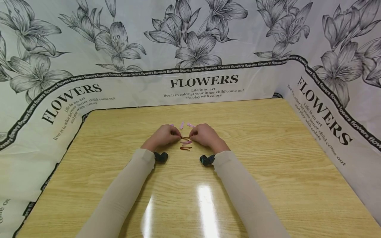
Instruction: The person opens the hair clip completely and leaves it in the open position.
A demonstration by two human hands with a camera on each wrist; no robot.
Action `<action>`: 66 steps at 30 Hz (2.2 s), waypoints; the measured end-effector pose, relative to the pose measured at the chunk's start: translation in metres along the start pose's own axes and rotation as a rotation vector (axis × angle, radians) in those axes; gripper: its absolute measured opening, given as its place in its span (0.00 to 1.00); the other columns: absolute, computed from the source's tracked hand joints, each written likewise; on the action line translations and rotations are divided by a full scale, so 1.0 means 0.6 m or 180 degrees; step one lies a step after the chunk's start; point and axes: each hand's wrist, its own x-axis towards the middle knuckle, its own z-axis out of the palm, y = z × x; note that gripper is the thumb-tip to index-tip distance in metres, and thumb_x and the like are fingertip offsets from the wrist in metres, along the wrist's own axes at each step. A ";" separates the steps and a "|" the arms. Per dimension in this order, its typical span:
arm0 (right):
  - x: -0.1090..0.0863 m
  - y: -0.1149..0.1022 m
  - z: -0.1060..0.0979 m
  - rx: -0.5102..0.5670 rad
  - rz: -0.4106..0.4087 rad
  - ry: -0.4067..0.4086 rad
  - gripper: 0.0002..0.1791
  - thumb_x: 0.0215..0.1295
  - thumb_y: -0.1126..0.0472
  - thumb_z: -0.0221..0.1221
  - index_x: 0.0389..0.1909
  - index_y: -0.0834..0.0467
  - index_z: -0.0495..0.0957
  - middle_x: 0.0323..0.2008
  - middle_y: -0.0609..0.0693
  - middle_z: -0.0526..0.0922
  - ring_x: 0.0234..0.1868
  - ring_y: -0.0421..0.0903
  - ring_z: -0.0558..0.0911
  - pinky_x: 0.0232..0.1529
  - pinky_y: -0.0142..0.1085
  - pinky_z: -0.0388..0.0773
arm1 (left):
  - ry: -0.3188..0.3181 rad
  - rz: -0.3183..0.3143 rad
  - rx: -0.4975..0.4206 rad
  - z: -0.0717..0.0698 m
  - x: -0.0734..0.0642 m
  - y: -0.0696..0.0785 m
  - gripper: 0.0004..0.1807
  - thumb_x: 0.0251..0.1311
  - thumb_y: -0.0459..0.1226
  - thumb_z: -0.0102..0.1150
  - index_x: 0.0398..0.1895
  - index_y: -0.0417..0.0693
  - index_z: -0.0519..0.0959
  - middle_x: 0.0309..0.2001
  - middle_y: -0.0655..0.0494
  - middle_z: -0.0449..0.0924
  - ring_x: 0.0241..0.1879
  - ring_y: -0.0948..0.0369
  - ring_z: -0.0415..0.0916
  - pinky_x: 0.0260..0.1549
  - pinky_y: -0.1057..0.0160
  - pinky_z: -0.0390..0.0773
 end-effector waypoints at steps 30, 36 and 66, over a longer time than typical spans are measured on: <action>0.004 -0.010 -0.012 0.0201 0.0134 0.0057 0.10 0.64 0.57 0.59 0.42 0.53 0.85 0.34 0.47 0.83 0.35 0.45 0.76 0.41 0.39 0.72 | 0.0158 -0.0106 0.0018 -0.007 -0.008 0.001 0.11 0.65 0.41 0.56 0.43 0.50 0.84 0.37 0.56 0.81 0.34 0.60 0.73 0.38 0.61 0.75; 0.010 -0.015 -0.016 0.0169 0.0130 0.0161 0.11 0.65 0.56 0.59 0.43 0.55 0.85 0.37 0.49 0.83 0.36 0.46 0.76 0.42 0.40 0.73 | 0.0196 -0.0140 -0.0044 -0.013 -0.007 0.003 0.12 0.66 0.43 0.55 0.44 0.49 0.84 0.36 0.56 0.80 0.34 0.59 0.73 0.36 0.62 0.74; 0.036 -0.005 -0.030 0.0057 0.0604 0.0307 0.16 0.64 0.51 0.59 0.49 0.53 0.81 0.39 0.52 0.81 0.35 0.48 0.76 0.36 0.40 0.73 | 0.0020 -0.0208 0.0273 -0.042 0.072 0.034 0.16 0.64 0.41 0.56 0.52 0.48 0.79 0.45 0.51 0.80 0.43 0.57 0.75 0.48 0.56 0.75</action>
